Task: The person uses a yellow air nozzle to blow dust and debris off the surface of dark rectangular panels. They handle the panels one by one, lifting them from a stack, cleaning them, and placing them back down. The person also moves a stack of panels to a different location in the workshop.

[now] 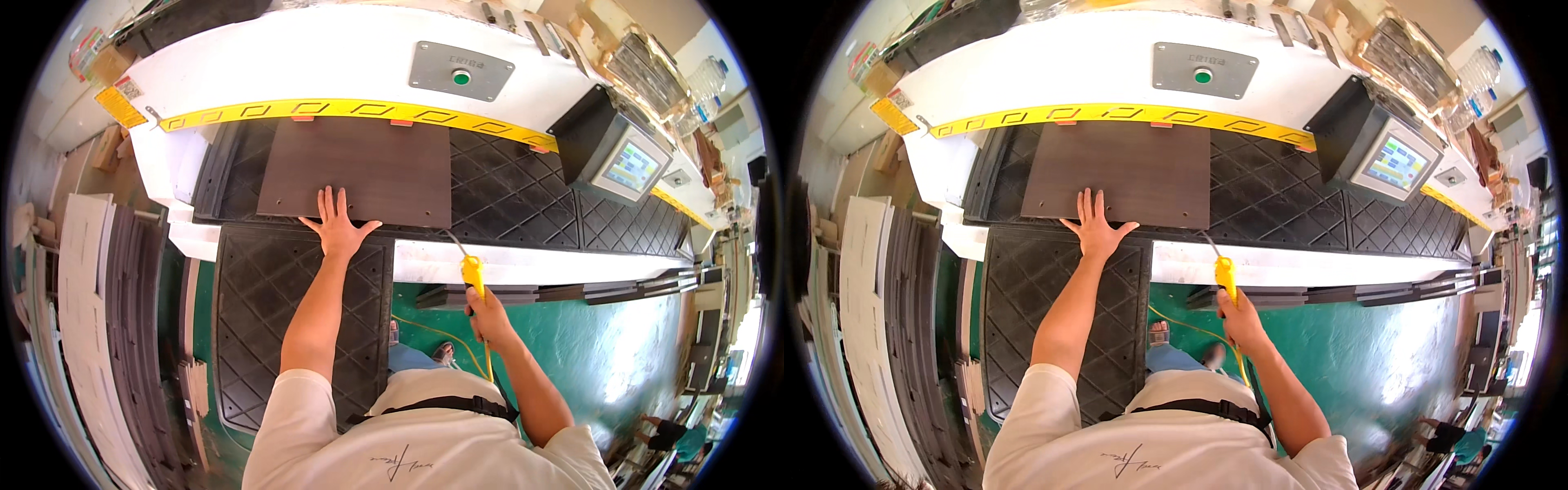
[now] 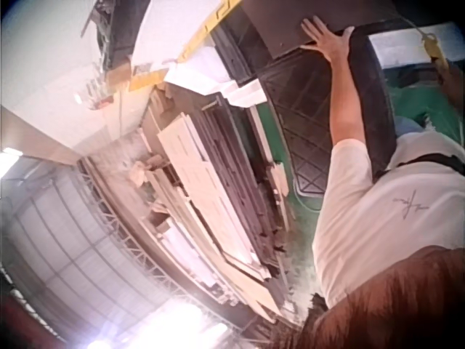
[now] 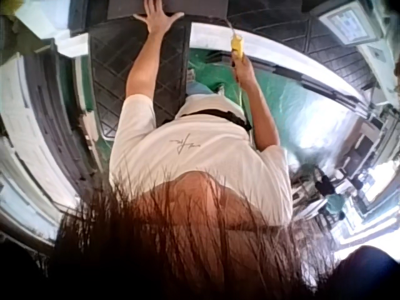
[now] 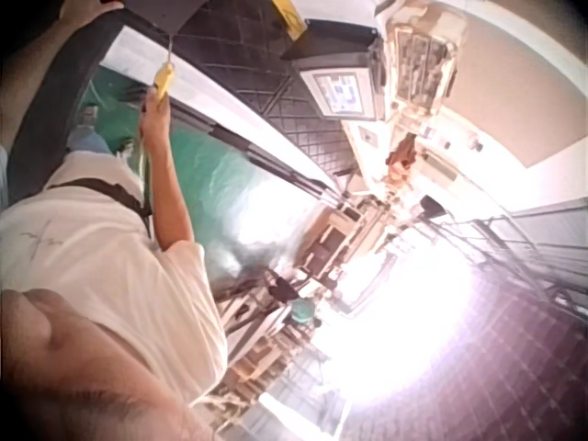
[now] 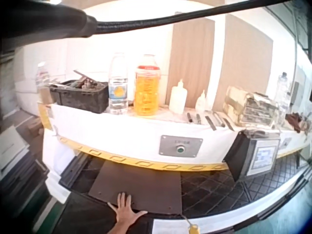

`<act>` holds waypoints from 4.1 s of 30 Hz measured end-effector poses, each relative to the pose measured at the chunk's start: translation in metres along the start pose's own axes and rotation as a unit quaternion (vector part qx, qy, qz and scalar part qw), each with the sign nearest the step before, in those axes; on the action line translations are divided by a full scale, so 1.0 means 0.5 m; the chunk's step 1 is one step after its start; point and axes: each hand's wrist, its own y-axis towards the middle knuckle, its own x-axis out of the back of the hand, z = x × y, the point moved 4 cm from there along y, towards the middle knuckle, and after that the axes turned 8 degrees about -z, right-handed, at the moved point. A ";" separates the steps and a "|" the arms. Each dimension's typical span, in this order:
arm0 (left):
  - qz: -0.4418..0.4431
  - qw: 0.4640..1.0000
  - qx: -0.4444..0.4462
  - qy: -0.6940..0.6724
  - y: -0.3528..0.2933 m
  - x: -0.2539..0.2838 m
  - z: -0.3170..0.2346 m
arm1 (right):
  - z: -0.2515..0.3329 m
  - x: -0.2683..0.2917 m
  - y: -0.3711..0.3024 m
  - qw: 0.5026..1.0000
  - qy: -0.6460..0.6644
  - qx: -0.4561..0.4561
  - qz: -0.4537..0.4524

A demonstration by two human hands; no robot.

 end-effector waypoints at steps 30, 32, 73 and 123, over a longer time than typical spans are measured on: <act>-0.174 0.942 0.286 -0.025 0.037 -0.048 0.236 | -0.012 -0.059 -0.126 0.940 -0.302 0.155 0.028; -0.186 0.934 0.297 -0.064 0.064 -0.079 0.196 | -0.067 0.018 -0.157 0.948 -0.293 0.125 -0.001; 0.109 0.991 0.038 0.064 -0.458 -0.004 -0.039 | -0.532 0.326 -0.377 0.954 0.262 0.074 -0.128; -0.007 0.998 -0.023 0.055 -0.477 -0.008 -0.047 | -0.433 0.320 -0.455 0.715 0.407 0.372 0.430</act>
